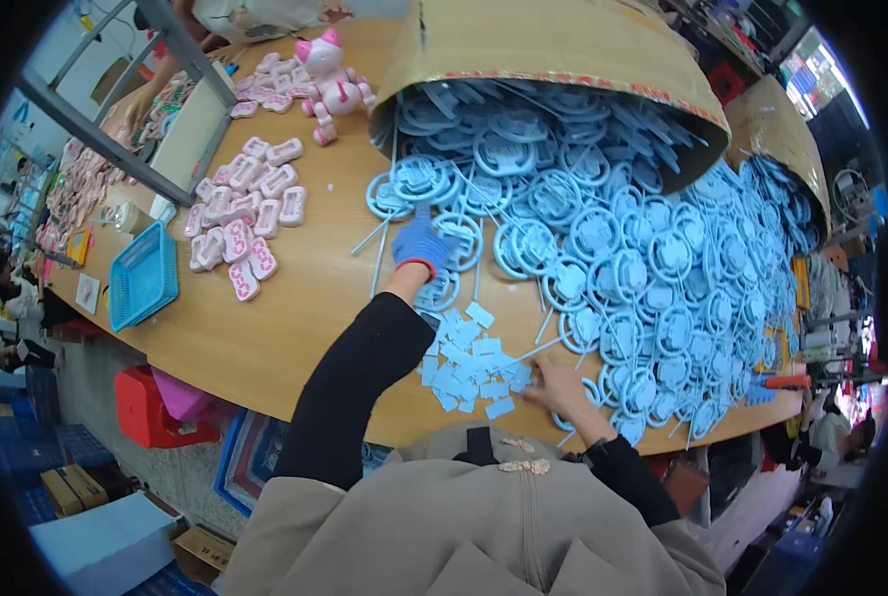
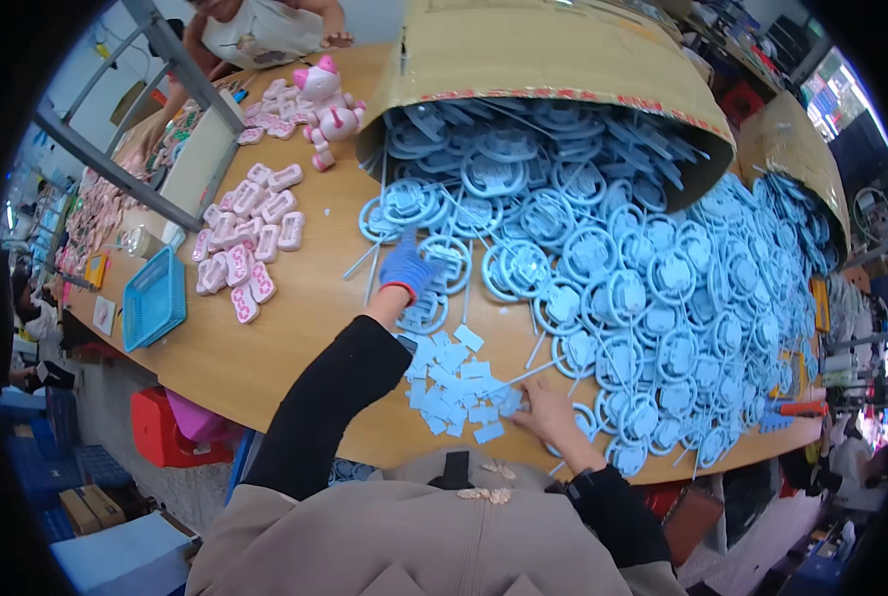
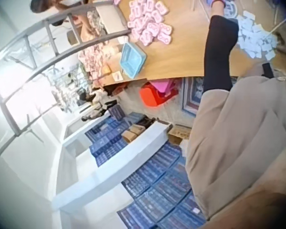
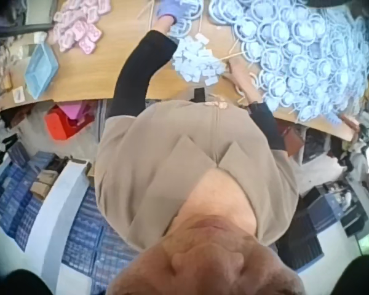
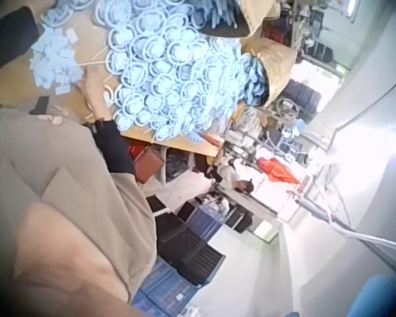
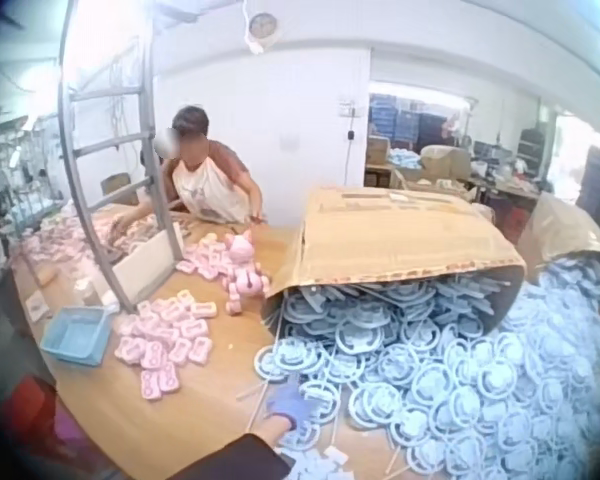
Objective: Assembling small blue plastic parts by inserting thin white rods into them and organizing the finished pieces.
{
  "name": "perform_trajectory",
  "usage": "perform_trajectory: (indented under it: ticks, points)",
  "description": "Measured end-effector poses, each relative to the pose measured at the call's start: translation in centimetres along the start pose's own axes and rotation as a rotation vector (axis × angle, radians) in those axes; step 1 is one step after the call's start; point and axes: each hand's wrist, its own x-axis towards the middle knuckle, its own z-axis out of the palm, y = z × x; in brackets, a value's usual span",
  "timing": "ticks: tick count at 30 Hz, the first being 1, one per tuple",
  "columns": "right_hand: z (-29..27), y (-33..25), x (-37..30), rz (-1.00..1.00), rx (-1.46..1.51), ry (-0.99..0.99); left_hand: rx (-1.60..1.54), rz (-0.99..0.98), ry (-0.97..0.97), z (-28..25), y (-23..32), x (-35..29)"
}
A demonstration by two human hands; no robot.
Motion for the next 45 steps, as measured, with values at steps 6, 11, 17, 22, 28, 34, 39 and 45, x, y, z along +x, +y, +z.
perform_trajectory:
  ticks: [6, 11, 17, 22, 28, 34, 39, 45]
  points:
    - [2.9, -2.7, 3.0, -0.181, -0.055, 0.087, -0.112, 0.206, -0.022, 0.8, -6.6, 0.8]
    - [1.9, -6.0, 7.4, -0.334, -0.016, 0.124, -1.02, 0.086, 0.167, -0.6, -8.8, -7.9]
    - [2.1, -8.2, 8.9, -0.342, 0.231, 0.253, -1.129, 0.026, 0.207, -0.2, -17.4, -17.6]
    - [-0.2, -11.2, 8.0, -0.334, 0.526, 0.356, -1.239, -0.062, 0.164, 2.7, -15.9, -19.6]
    - [-3.0, -15.1, 6.7, -0.639, 0.064, 0.586, -1.342, -0.023, 0.227, 2.8, -5.5, -17.5]
    - [-6.1, -14.5, 5.0, -0.636, 0.081, 0.757, -1.405, 0.132, 0.236, 4.2, -2.3, -16.3]
    - [-6.6, -12.1, 3.5, -0.682, 0.199, 0.742, -1.562, 0.09, 0.005, 4.5, -0.9, -16.7]
    - [-6.8, -8.8, 2.7, -0.472, 0.501, 0.509, -1.153, 0.05, -0.109, 3.1, 0.2, -19.7]
